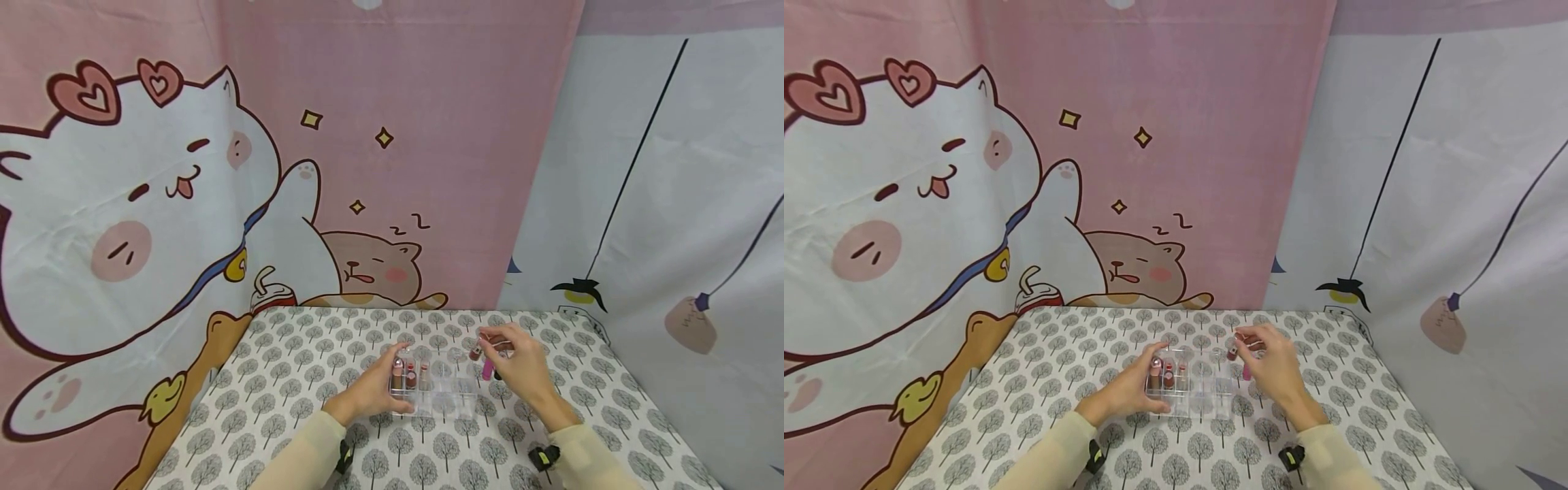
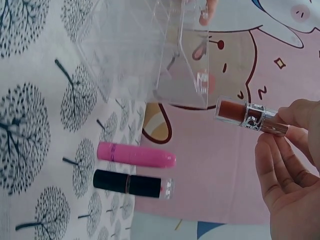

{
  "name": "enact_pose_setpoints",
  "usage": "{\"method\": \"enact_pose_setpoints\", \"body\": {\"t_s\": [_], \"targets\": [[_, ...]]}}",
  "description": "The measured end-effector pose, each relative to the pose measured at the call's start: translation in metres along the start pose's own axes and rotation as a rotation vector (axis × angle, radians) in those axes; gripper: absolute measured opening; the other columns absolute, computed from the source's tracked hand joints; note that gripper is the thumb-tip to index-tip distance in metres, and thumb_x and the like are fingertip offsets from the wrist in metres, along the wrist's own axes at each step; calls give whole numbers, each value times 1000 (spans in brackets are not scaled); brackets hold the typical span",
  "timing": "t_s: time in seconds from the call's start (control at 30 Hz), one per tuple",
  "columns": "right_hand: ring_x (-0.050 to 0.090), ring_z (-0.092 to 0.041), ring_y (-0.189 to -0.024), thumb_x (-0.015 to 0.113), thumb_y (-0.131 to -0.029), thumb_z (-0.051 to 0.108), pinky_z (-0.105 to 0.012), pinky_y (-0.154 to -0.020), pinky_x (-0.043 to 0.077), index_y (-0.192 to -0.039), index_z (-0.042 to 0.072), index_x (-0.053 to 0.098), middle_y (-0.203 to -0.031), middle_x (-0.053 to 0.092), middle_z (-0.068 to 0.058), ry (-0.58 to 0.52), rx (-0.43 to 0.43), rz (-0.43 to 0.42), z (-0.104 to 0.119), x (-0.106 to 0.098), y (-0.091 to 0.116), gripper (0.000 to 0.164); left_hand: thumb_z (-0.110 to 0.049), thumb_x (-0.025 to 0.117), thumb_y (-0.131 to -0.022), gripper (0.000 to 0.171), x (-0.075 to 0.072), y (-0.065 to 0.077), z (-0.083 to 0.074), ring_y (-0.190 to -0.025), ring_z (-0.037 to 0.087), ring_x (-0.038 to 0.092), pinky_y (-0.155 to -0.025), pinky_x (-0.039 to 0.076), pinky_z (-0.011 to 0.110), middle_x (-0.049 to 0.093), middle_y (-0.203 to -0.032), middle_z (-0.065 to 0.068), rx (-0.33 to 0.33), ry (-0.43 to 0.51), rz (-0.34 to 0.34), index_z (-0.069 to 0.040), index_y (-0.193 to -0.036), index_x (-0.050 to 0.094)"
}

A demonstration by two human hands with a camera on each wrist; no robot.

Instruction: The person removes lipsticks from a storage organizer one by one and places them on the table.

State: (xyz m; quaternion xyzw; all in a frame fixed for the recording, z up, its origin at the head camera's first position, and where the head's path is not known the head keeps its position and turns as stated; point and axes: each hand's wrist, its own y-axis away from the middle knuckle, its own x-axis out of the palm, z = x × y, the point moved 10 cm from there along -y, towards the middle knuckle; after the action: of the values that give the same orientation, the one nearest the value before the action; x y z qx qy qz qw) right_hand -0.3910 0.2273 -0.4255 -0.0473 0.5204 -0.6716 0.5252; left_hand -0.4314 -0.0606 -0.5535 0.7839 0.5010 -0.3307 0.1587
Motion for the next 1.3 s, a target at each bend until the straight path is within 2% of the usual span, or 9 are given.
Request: {"method": "enact_pose_setpoints", "body": {"t_s": [0.13,0.37,0.7,0.9,1.03,1.3], "targets": [[82,-22,-87,93,-94,-4,-26,-79,71,-119,2,87,-109,84,-10,21,-10,-26,-7,-7,-1,26,-36,112,-77,143,0,0,0,-147,33,68,-131,52,64,59,-171,12,4,-1,-1,-57,-181,16],[83,-27,-86,93,-95,-4,-26,-80,71,-118,3,87,-106,84,-10,37,6,-39,-18,-17,-2,25,-34,112,-77,143,0,0,-1,-136,26,71,-126,56,62,64,-163,10,10,11,3,-57,-181,17],[83,-27,-87,92,-95,-5,-25,-80,70,-117,0,86,-108,85,-16,59,4,-64,-33,-28,-3,23,-35,112,-76,143,1,0,0,-137,26,70,-128,55,62,62,-165,10,13,24,3,-58,-180,17],[82,-27,-89,91,-97,-3,-15,-83,66,-118,0,86,-111,84,-18,71,45,-67,-44,-34,-1,22,-33,112,-76,143,1,0,0,-136,24,70,-129,54,63,62,-165,10,12,41,1,-58,-180,18],[82,-31,-90,91,-98,-2,-9,-83,63,-119,0,85,-111,83,-17,99,71,-66,-52,-36,1,21,-33,112,-76,142,1,1,0,-139,27,70,-130,53,64,61,-167,11,7,44,0,-59,-180,18],[82,-35,-92,90,-99,0,-8,-84,62,-121,2,85,-114,83,-16,118,118,-74,-66,-41,7,22,-34,112,-77,143,0,1,-1,-141,29,69,-130,53,64,60,-169,11,11,37,-2,-58,-180,17]]}}
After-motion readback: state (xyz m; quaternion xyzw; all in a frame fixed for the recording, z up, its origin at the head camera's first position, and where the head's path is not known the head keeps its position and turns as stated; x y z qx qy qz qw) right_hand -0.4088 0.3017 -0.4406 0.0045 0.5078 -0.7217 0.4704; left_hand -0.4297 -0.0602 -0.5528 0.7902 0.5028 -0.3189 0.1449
